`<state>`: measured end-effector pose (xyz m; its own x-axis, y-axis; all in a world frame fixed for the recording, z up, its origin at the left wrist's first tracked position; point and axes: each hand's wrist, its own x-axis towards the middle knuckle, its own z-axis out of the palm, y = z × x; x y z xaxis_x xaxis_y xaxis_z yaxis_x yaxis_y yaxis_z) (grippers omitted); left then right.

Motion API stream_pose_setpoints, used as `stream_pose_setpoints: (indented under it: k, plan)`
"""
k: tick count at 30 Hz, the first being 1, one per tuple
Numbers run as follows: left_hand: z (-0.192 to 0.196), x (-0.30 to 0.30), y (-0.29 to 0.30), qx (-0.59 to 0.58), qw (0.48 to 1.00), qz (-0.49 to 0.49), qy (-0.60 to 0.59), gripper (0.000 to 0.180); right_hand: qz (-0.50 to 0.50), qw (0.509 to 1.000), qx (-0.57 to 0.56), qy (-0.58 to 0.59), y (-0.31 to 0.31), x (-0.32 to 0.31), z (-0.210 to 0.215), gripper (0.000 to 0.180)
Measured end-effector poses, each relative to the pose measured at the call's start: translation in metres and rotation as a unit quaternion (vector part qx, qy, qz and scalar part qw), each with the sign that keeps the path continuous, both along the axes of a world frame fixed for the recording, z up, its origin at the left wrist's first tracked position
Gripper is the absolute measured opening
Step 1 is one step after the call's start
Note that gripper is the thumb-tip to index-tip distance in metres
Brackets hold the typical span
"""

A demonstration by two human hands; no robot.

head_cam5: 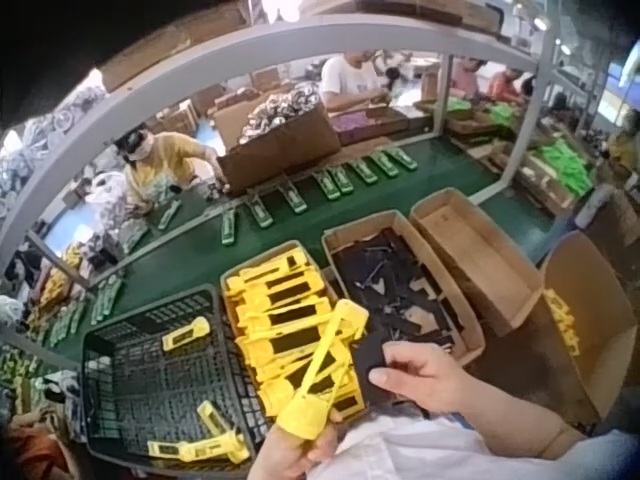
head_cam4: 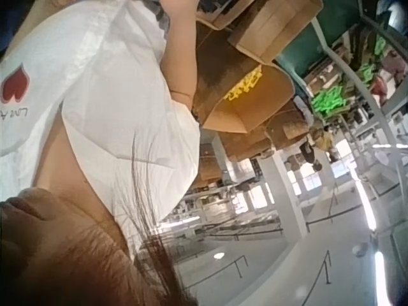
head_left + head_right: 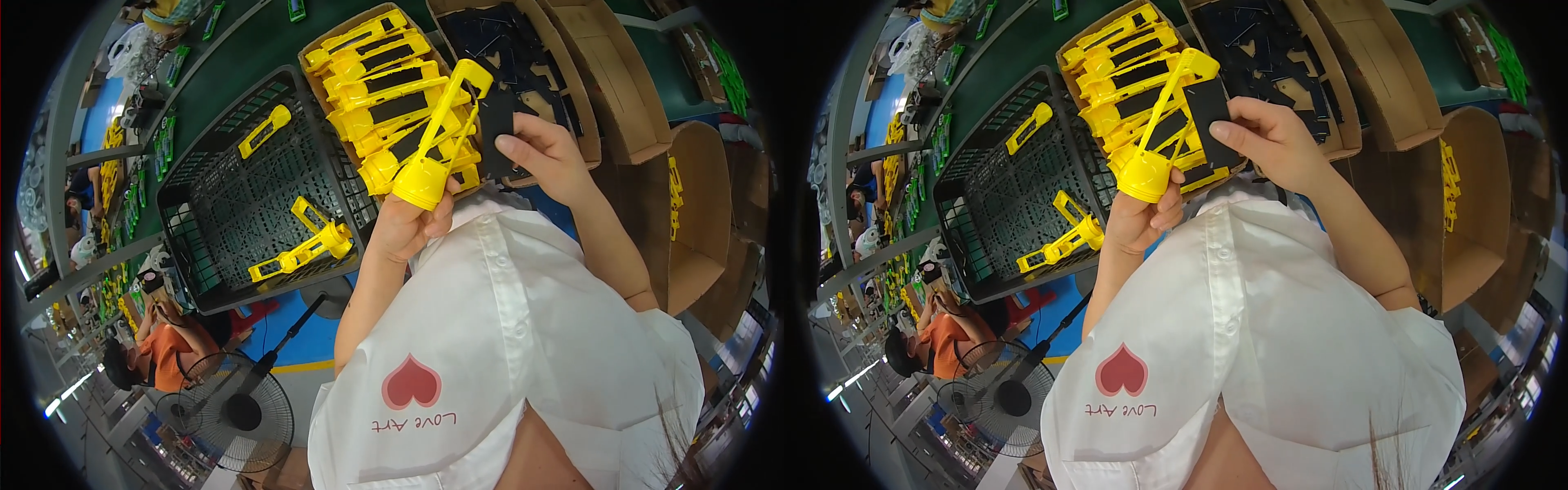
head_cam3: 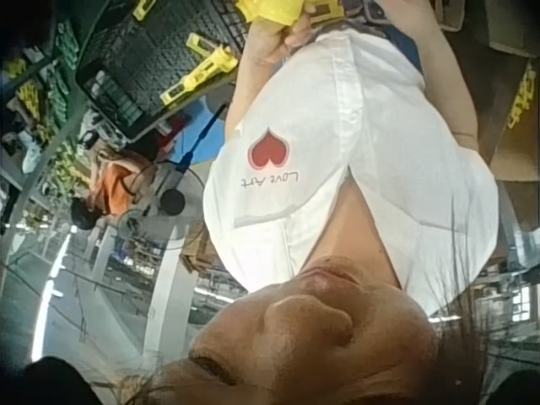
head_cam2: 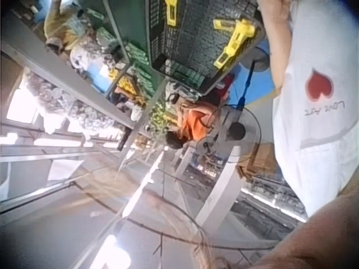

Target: Assembling black plastic components onto yellow frames and organizing boxes at a factory assembly station.

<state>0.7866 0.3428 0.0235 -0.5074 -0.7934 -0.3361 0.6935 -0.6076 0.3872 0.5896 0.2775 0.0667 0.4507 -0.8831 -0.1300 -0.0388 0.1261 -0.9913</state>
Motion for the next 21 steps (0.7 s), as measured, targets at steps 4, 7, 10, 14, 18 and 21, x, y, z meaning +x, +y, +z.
stream_pose_setpoints:
  k: [4, 7, 10, 14, 18, 21]
  plan:
    - [0.004, 0.004, -0.003, -0.066, 0.943, 0.080, -0.315, 0.017, 0.017, 0.996, 0.014, 0.082, -0.003, -0.001, -0.009, 0.015]
    - [0.003, 0.008, -0.006, -0.130, 0.868, 0.141, -0.459, 0.016, 0.016, 0.997, 0.067, 0.032, 0.000, -0.001, -0.014, 0.015]
    - [-0.001, 0.016, -0.008, -0.141, 0.812, 0.242, -0.512, 0.013, 0.029, 0.992, 0.124, 0.021, -0.001, 0.002, -0.008, 0.019]
    - [0.002, 0.020, -0.006, -0.093, 0.883, 0.278, -0.367, 0.016, -0.010, 0.989, 0.136, -0.065, -0.001, 0.003, -0.018, 0.018]
    - [0.012, 0.003, -0.004, -0.061, 0.950, 0.234, -0.198, 0.022, -0.082, 0.971, 0.195, -0.110, -0.008, -0.001, -0.032, 0.019]
    - [0.021, -0.020, -0.006, -0.078, 0.959, 0.159, -0.222, 0.029, -0.117, 0.945, 0.232, -0.199, -0.001, 0.018, -0.025, 0.021]
